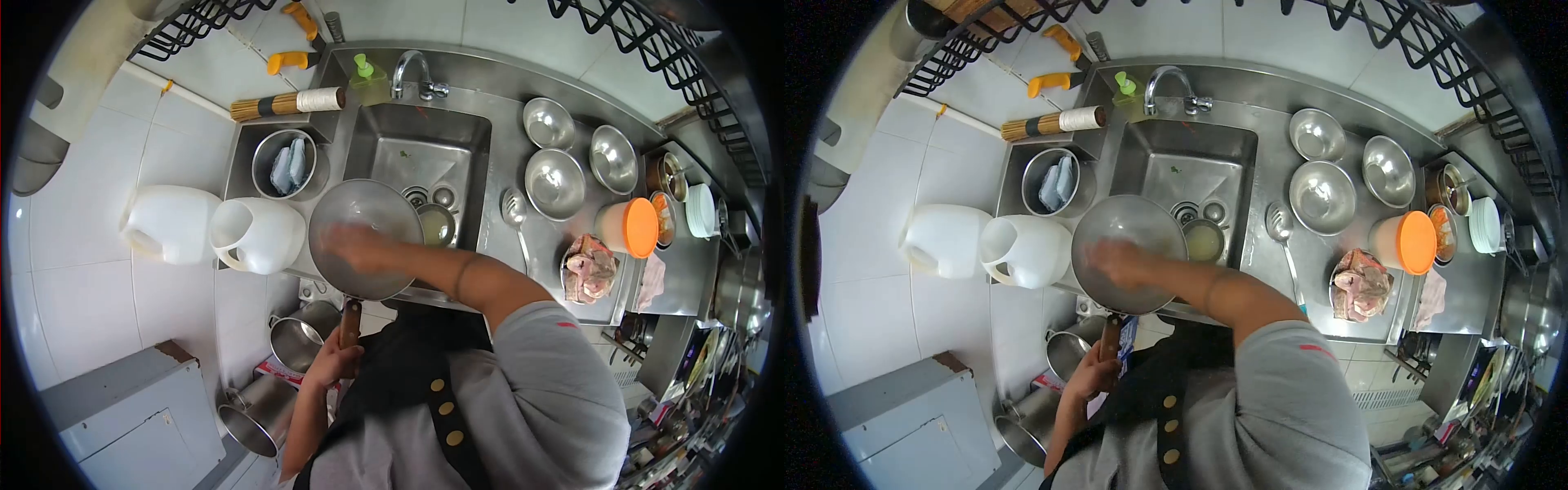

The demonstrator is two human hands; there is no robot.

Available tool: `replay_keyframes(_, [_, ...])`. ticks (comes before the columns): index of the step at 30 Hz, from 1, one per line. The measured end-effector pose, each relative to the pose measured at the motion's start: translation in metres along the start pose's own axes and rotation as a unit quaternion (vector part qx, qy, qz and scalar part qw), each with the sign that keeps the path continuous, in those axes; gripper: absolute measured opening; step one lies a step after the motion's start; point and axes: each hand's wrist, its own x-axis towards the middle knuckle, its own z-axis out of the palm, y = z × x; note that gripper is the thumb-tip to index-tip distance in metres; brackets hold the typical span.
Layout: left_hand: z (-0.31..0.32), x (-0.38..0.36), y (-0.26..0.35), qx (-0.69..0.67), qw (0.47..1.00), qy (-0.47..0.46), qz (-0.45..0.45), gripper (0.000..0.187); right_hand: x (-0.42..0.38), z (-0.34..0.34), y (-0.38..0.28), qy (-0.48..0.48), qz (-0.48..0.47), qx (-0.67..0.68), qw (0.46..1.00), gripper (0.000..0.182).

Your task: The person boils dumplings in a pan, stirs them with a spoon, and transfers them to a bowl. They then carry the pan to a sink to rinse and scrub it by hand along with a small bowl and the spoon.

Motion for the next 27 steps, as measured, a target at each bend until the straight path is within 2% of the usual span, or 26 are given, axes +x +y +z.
replay_keyframes(2, [0.001, -0.004, -0.005, 0.001, 1.000, -0.003, -0.003, 0.048, -0.001, 0.000, 0.041, -0.049, 0.241, 0.023, 0.969, 0.054])
replay_keyframes(3, [0.002, -0.004, -0.004, -0.008, 1.000, 0.004, -0.004, 0.047, -0.009, -0.012, 0.036, -0.048, 0.242, 0.026, 0.969, 0.054])
replay_keyframes(4, [0.002, -0.003, -0.003, -0.017, 1.000, 0.010, -0.005, 0.046, -0.021, -0.027, 0.029, -0.206, 0.353, 0.123, 0.904, 0.057])
replay_keyframes(6, [0.003, 0.001, -0.006, 0.007, 1.000, 0.018, 0.019, 0.046, -0.028, -0.051, 0.002, -0.427, 0.264, 0.125, 0.855, 0.056])
replay_keyframes(8, [0.003, 0.004, -0.010, 0.035, 0.999, 0.025, 0.033, 0.045, -0.036, -0.018, -0.025, -0.480, 0.073, 0.043, 0.873, 0.052])
replay_keyframes(9, [0.001, 0.004, -0.010, 0.062, 0.997, 0.029, 0.021, 0.045, -0.033, 0.027, -0.019, -0.317, 0.092, 0.133, 0.935, 0.045])
replay_keyframes(11, [0.001, 0.010, -0.010, 0.093, 0.995, 0.034, 0.015, 0.045, -0.029, 0.037, -0.004, -0.136, 0.105, 0.212, 0.962, 0.040])
replay_keyframes(13, [0.000, 0.008, -0.016, 0.117, 0.989, 0.055, 0.075, 0.043, -0.034, 0.027, 0.021, -0.024, 0.220, -0.025, 0.975, 0.031])
replay_keyframes(14, [0.003, 0.002, -0.011, 0.119, 0.988, 0.059, 0.072, 0.043, -0.039, 0.013, 0.013, -0.021, 0.219, -0.019, 0.975, 0.031])
replay_keyframes(15, [0.009, -0.003, 0.000, 0.076, 0.995, 0.052, 0.033, 0.042, -0.044, -0.014, 0.002, -0.192, 0.193, -0.009, 0.962, 0.030])
replay_keyframes(16, [0.013, -0.002, 0.009, 0.032, 0.999, 0.042, -0.002, 0.040, -0.046, -0.030, 0.000, -0.357, 0.161, -0.004, 0.920, 0.030])
replay_keyframes(17, [0.014, 0.002, 0.011, 0.034, 0.999, 0.041, 0.002, 0.040, -0.047, -0.031, -0.003, -0.355, 0.162, -0.008, 0.921, 0.030])
replay_keyframes(19, [0.013, 0.002, 0.005, 0.024, 0.999, 0.042, 0.003, 0.037, -0.053, -0.022, -0.025, -0.311, 0.173, 0.137, 0.924, 0.023])
replay_keyframes(23, [0.007, 0.011, -0.007, -0.025, 0.998, 0.044, 0.022, 0.036, -0.053, -0.044, -0.034, -0.237, 0.120, 0.200, 0.943, 0.024])
replay_keyframes(25, [0.009, 0.013, -0.005, -0.058, 0.998, 0.035, 0.015, 0.035, -0.052, -0.060, -0.031, -0.195, 0.153, 0.219, 0.944, 0.020])
replay_keyframes(27, [0.010, 0.012, -0.004, -0.048, 0.998, 0.034, 0.020, 0.037, -0.028, -0.077, -0.020, -0.073, 0.210, 0.308, 0.925, 0.031])
